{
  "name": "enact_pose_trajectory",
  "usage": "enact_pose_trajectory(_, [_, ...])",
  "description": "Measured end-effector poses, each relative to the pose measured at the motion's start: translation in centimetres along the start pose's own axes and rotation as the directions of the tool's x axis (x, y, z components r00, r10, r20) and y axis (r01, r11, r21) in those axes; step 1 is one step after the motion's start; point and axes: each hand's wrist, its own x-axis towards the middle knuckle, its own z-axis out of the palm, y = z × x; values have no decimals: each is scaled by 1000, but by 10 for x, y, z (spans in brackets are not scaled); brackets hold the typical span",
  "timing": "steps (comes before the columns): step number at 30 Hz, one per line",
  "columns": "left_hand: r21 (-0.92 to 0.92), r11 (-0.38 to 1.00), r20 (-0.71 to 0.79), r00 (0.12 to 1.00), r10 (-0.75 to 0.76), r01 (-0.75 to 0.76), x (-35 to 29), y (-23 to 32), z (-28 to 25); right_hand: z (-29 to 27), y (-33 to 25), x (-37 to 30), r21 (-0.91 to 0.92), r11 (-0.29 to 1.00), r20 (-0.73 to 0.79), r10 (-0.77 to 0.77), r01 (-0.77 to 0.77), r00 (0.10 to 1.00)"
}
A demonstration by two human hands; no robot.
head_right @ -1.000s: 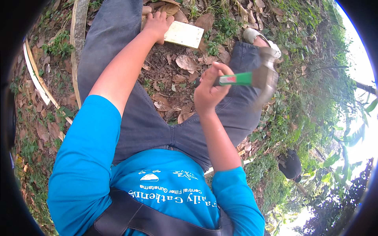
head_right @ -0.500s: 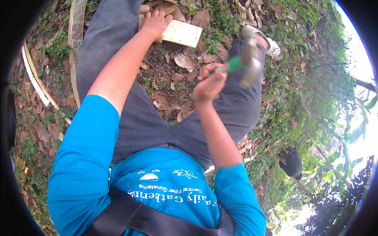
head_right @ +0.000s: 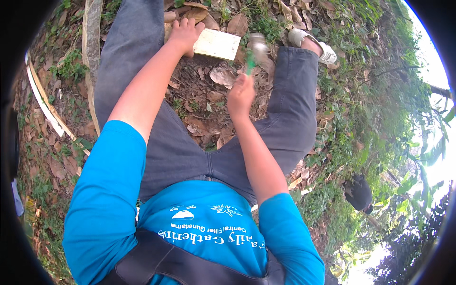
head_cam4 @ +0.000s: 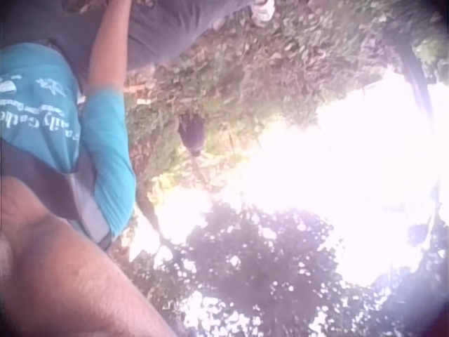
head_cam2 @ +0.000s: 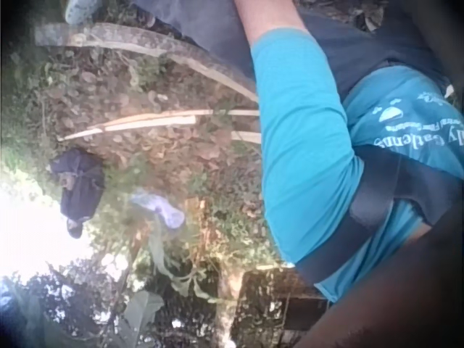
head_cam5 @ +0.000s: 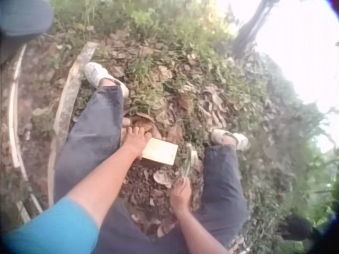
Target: The person sits on the ground and uses a small hammer to chip away at a rectangular block of wood, shaping it by repeatedly striking the edges. The person also handles a long, thin strip of wood, fitting it into a notch on the block.
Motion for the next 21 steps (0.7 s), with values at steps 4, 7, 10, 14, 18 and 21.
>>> enact_pose_trajectory(4, [18,1000,-31,999,-26,26,-1,-10,19,-6,-56,13,-33,757,275,635,-653,722])
enact_pose_trajectory(7, [2,1000,13,1000,-23,23,-6,-11,13,-27,-101,3,238,931,179,239,-278,954])
enact_pose_trajectory(10, [2,999,52,998,-42,42,-9,-12,13,-34,-155,-4,563,826,-21,-28,35,999])
enact_pose_trajectory(14, [-26,1000,32,999,12,-11,-3,-2,-2,-9,-39,-1,137,981,-89,-129,141,988])
enact_pose_trajectory(18, [23,1000,-61,998,-12,14,9,-16,8,-3,-14,5,-162,773,201,634,-613,746])
enact_pose_trajectory(21, [14,1000,9,1000,-9,9,-5,-11,11,-22,-91,-4,179,951,146,229,-253,962])
